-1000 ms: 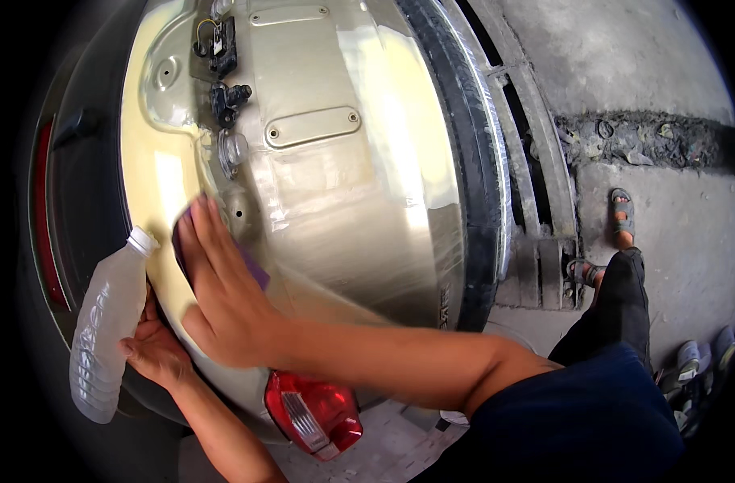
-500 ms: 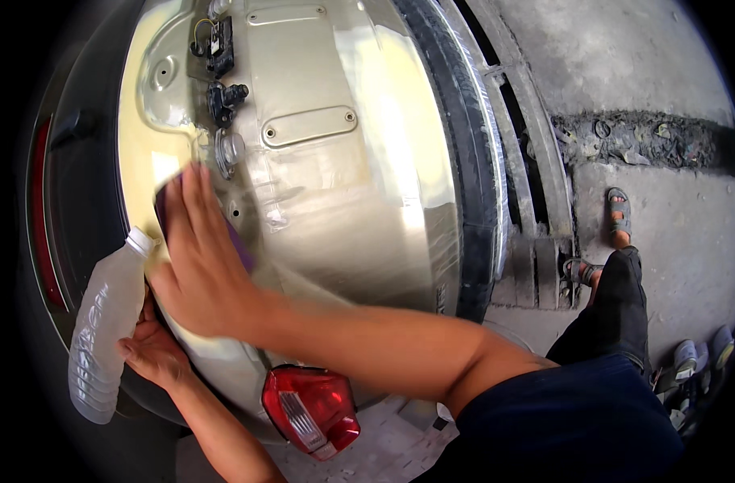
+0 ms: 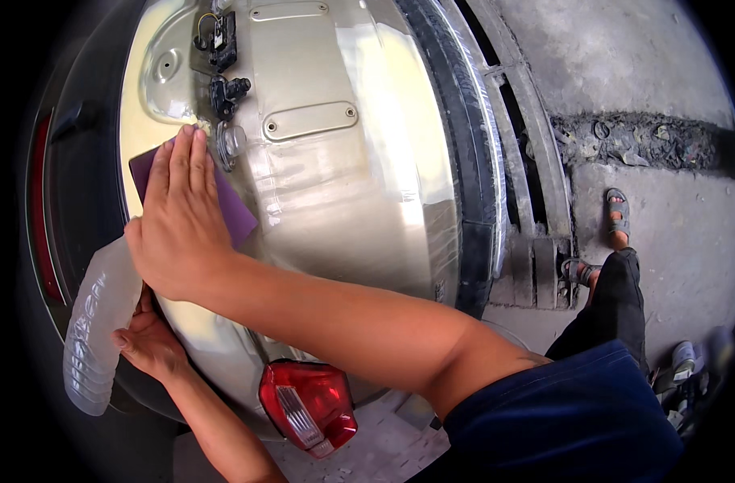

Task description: The person sands the rear trunk lid of a beige car using a purple sanding block and water. They repeatedly pour water from a plastic bottle onto the surface and rub the sanding block in circular and linear motions to smooth the paint. The person works on the central and right sections of the trunk lid throughout the clip.

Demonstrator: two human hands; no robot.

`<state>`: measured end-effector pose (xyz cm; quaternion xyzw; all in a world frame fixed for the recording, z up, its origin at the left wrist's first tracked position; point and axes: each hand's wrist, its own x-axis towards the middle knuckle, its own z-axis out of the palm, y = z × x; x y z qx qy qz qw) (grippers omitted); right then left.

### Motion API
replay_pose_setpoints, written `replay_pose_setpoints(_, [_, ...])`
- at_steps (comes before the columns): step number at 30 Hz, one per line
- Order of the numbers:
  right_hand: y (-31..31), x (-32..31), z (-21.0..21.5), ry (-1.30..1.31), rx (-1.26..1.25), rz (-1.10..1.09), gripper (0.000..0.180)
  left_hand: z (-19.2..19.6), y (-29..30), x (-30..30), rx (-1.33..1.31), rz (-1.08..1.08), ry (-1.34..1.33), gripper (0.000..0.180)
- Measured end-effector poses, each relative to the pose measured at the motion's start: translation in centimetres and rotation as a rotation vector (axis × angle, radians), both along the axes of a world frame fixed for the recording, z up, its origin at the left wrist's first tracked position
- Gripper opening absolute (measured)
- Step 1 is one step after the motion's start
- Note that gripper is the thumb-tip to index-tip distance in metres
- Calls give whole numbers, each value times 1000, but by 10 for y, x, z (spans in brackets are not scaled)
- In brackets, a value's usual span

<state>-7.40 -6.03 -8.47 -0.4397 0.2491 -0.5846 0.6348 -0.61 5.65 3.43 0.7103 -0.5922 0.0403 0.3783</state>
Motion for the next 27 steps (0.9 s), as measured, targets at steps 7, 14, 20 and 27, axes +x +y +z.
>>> replay_pose_setpoints(7, [84,-40,-20,-19,-160,146,72,-2,4,3,-28,-12,47,73])
replay_pose_setpoints(14, [13,-6,-10,-69,-31,62,72,0,-2,0,4,-26,16,72])
replay_pose_setpoints(20, [81,-21,-36,-444,48,148,73,-5,-5,-5,-23,-3,33,74])
replay_pose_setpoints(27, [82,-41,-30,-361,121,326,73,-3,-3,-5,-13,-2,43,73])
